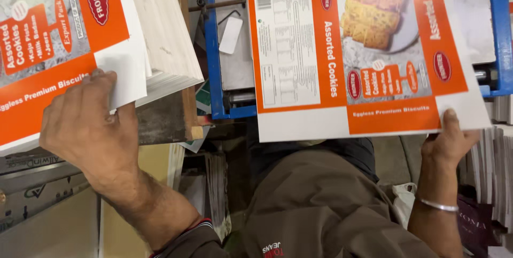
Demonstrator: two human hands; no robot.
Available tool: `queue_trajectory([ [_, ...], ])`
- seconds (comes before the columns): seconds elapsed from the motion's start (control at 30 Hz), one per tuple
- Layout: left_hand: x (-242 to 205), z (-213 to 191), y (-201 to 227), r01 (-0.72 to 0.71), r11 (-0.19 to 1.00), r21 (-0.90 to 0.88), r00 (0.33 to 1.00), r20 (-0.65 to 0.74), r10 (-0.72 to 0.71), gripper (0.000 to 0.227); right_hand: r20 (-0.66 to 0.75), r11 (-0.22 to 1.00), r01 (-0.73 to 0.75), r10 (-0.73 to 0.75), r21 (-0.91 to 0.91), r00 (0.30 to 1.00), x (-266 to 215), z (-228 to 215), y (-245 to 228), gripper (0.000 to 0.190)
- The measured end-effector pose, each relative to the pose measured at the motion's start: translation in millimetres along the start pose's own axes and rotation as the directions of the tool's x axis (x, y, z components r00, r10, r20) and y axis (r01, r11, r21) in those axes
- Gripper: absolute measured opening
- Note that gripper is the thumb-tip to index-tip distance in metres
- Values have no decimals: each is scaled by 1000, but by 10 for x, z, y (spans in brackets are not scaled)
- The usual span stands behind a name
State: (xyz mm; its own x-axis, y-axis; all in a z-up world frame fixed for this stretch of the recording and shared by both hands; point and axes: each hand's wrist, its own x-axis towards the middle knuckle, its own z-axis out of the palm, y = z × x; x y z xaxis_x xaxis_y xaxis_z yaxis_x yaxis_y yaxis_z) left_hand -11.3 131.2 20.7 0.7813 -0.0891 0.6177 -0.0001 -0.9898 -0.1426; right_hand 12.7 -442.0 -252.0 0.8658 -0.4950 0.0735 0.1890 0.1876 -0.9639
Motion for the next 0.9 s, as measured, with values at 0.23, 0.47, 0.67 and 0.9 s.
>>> queue_trajectory([
  [0.23,28,-2,14,22,1000,-18,1000,15,-21,29,7,996,47,-48,70,999,563,289,170,42],
  [0.47,29,31,60,55,998,-8,998,36,-55,30,-43,954,-110,127,278,991,1029,508,701,44],
  [0.67,129,-98,188,36,999,-6,996,81,-35,38,68,865,-451,447,219,892,912,574,848,22],
  [0.9,32,-176,-267,93,957,-274,988,143,-56,41,215,852,-518,494,76,843,608,544,810,26],
])
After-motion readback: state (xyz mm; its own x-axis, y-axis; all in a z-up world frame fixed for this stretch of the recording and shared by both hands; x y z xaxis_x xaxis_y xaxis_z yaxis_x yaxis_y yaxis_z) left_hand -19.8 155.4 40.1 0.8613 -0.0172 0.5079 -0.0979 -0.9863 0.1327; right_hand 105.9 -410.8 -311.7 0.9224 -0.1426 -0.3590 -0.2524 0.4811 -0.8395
